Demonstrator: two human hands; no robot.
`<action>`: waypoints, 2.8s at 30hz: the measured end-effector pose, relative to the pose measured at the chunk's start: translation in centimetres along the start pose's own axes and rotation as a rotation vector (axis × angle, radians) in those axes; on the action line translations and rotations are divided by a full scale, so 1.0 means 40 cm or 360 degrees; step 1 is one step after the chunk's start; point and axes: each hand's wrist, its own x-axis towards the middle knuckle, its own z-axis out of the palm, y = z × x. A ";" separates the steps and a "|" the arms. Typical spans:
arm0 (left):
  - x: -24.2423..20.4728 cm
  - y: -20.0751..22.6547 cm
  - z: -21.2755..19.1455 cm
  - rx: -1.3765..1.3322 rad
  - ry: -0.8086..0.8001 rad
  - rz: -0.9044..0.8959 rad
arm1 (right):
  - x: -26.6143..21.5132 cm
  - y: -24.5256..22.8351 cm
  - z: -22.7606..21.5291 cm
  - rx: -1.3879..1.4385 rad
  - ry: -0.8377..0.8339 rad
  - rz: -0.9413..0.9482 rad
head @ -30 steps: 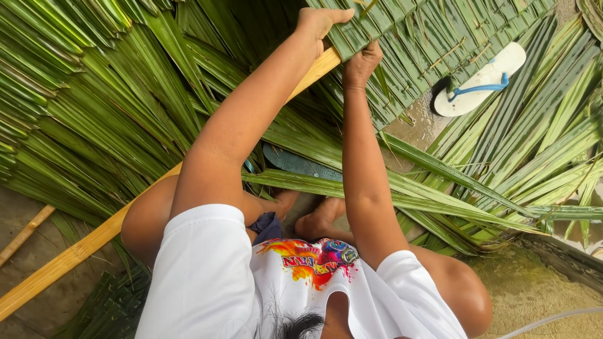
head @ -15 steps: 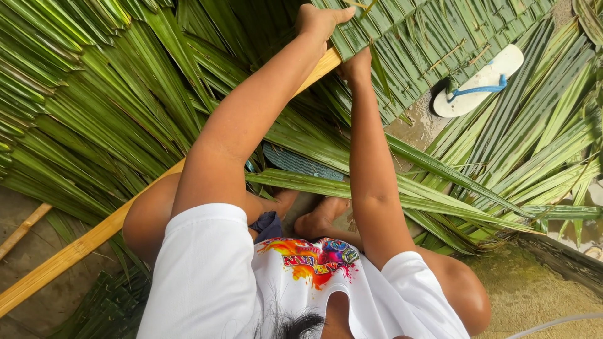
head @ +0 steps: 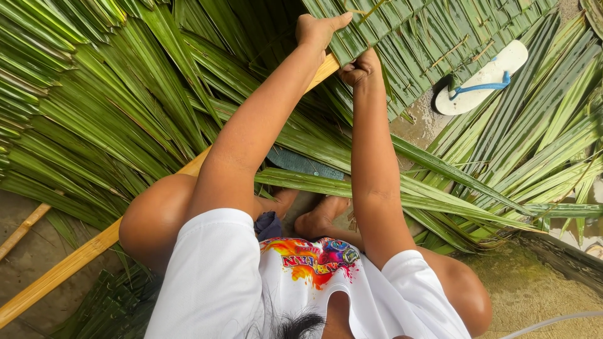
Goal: The person prepares palm fronds by folding individual leaves over a long wooden slat and securing them with a thin strip of material to create a thatch panel.
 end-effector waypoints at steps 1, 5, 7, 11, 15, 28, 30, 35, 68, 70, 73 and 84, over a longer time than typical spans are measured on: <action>0.002 -0.008 -0.001 -0.0019 -0.0022 0.0020 | -0.003 0.002 -0.003 0.0026 -0.0011 0.0061; 0.030 -0.040 0.006 -0.0042 -0.0054 0.0076 | -0.003 -0.004 -0.012 0.0111 -0.0050 0.0244; 0.029 -0.041 0.004 -0.0023 -0.0050 0.0083 | -0.009 -0.006 -0.014 0.0139 -0.0063 0.0303; 0.035 -0.045 0.004 -0.0031 -0.0072 0.0062 | -0.022 -0.005 -0.005 0.0215 -0.0114 0.0481; 0.021 -0.034 -0.004 -0.0051 -0.0104 0.0049 | -0.033 -0.009 -0.007 0.0266 -0.0145 0.0600; 0.041 -0.059 0.003 -0.0024 -0.0128 0.0069 | -0.007 -0.009 -0.014 0.0509 0.0092 0.0839; 0.043 -0.063 0.005 -0.0044 -0.0137 0.0078 | -0.005 -0.003 -0.017 0.0526 0.0060 0.0839; 0.055 -0.081 0.010 -0.0121 -0.0167 0.0126 | 0.004 0.012 -0.019 0.0646 -0.0122 0.0834; -0.143 -0.013 -0.045 -0.0147 -0.0110 -0.0271 | -0.260 0.014 -0.044 -0.1521 0.0167 -0.2064; -0.089 -0.042 -0.024 -0.0128 -0.0128 -0.0286 | -0.254 0.002 -0.047 -0.1655 0.0127 -0.2281; -0.170 0.004 -0.051 -0.0269 -0.0182 -0.0357 | -0.254 0.007 -0.056 -0.1829 0.0066 -0.2624; -0.034 -0.116 0.006 0.0303 -0.0125 -0.0104 | -0.617 -0.038 0.040 -0.1564 -0.0510 -0.2945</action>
